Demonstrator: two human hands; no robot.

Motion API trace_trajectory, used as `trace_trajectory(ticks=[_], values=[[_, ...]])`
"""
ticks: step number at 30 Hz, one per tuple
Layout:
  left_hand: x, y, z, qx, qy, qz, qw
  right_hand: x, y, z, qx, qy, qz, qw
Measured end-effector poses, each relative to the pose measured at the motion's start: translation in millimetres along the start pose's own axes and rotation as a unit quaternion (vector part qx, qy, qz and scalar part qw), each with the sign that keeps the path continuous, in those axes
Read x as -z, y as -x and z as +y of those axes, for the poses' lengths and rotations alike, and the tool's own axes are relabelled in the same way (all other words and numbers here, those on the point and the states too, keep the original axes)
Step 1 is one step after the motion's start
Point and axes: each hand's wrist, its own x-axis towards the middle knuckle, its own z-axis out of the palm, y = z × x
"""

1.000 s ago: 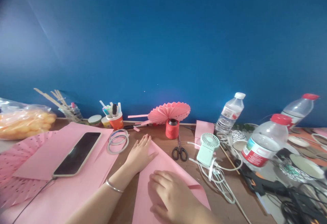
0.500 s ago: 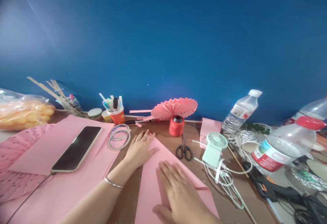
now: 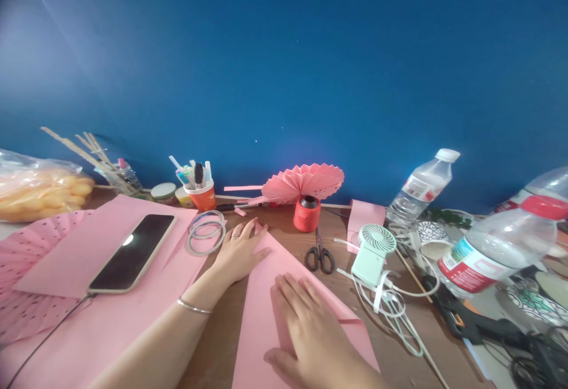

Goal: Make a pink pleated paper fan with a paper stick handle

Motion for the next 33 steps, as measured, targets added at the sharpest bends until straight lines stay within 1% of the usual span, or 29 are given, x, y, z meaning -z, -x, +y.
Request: trace_trajectory(ticks=[5,11,16,20,25,30,33], values=[[2.5,3.1,8.9,-0.006,-0.011,0.031,0.999,2.0,0.2,-2.6,-0.009,0.018,-0.011,1.000],[-2.0,3.5,9.8,-0.018,-0.008,0.039,0.999,0.1,0.0,-1.9,-0.010,0.032,-0.008,0.999],[-3.6,3.8,7.7,-0.018,-0.007,0.035,0.999,-4.3,-0.1,0.5,0.009,0.045,-0.001,0.999],[-4.4,3.6,7.1,-0.010,-0.002,0.020,1.000,-4.1,-0.1,0.8,0.024,0.053,-0.006,0.998],[-5.1,2.6,5.1,0.003,0.002,0.007,1.000,-2.6,1.2,0.1,0.025,0.061,0.003,0.998],[-5.8,-0.6,-1.5,0.008,0.006,-0.010,1.000,-3.9,1.8,0.6,0.030,0.060,0.007,0.998],[-6.3,-1.9,-4.7,0.015,-0.002,-0.002,1.000,-6.0,2.5,1.4,0.029,0.061,0.014,0.998]])
